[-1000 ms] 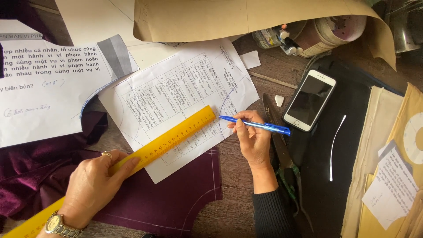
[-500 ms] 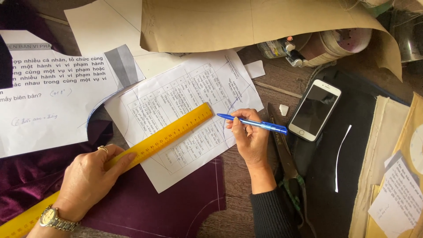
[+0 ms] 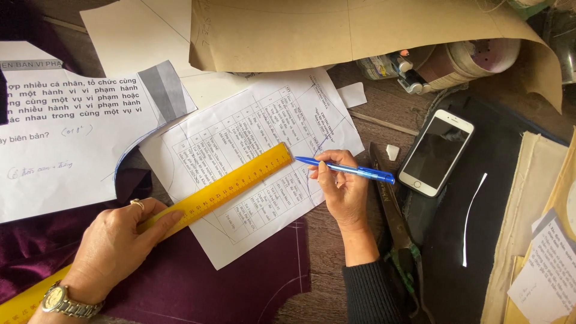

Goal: The person uses scissors to trim a printed paper pattern along a curved edge, then uses a ruler and pen to draw straight lines and mark measurements on the pattern. The person handles the paper, ruler, pen, and scissors throughout the task.

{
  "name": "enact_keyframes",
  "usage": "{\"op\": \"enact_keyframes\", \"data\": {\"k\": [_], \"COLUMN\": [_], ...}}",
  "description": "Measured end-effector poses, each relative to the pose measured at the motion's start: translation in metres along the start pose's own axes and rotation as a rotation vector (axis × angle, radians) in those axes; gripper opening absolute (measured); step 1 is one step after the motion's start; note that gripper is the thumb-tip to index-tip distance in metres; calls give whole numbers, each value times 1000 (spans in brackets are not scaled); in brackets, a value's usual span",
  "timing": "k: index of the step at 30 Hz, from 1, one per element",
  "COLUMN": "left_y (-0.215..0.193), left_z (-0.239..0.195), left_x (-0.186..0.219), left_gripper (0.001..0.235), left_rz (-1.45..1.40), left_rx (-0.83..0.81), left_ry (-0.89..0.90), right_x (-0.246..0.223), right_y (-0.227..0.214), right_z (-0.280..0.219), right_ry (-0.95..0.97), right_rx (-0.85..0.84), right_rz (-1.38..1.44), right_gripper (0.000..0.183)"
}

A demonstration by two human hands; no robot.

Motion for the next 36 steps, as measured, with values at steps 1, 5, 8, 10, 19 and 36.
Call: {"op": "enact_keyframes", "data": {"k": [1,5,8,10,19,36], "left_y": [1,2,2,2,3,-101], "left_z": [1,4,4,3,3,-26], "left_x": [-1,-2,-3,-1,-3,84], "left_gripper": [33,32,32,31,31,20], "left_rz": [1,-11,-9,-4,12,-607], "left_rx": [-2,9,18,24,27,131], "left_ry": [-1,41,47,42,41,113], "right_x": [1,5,5,4,7,-48], "right_y": [0,1,1,1,2,-11], "right_z": [0,0,1,2,1,-6], "right_ry": [2,39,50,48,54,69], "right_rx": [0,-21,-27,-27,-35,192], "right_rz": [0,17,30,29,36,132], "right_gripper": [19,17,17,17,17,22]}}
Point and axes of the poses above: each hand's wrist, its own z-axis towards the middle knuckle, its own y-axis out of the palm, x = y × z, the point moved 7 cm from there along z, towards the middle knuckle, and after that the axes turned 15 degrees about -z, right-handed, at the moved point
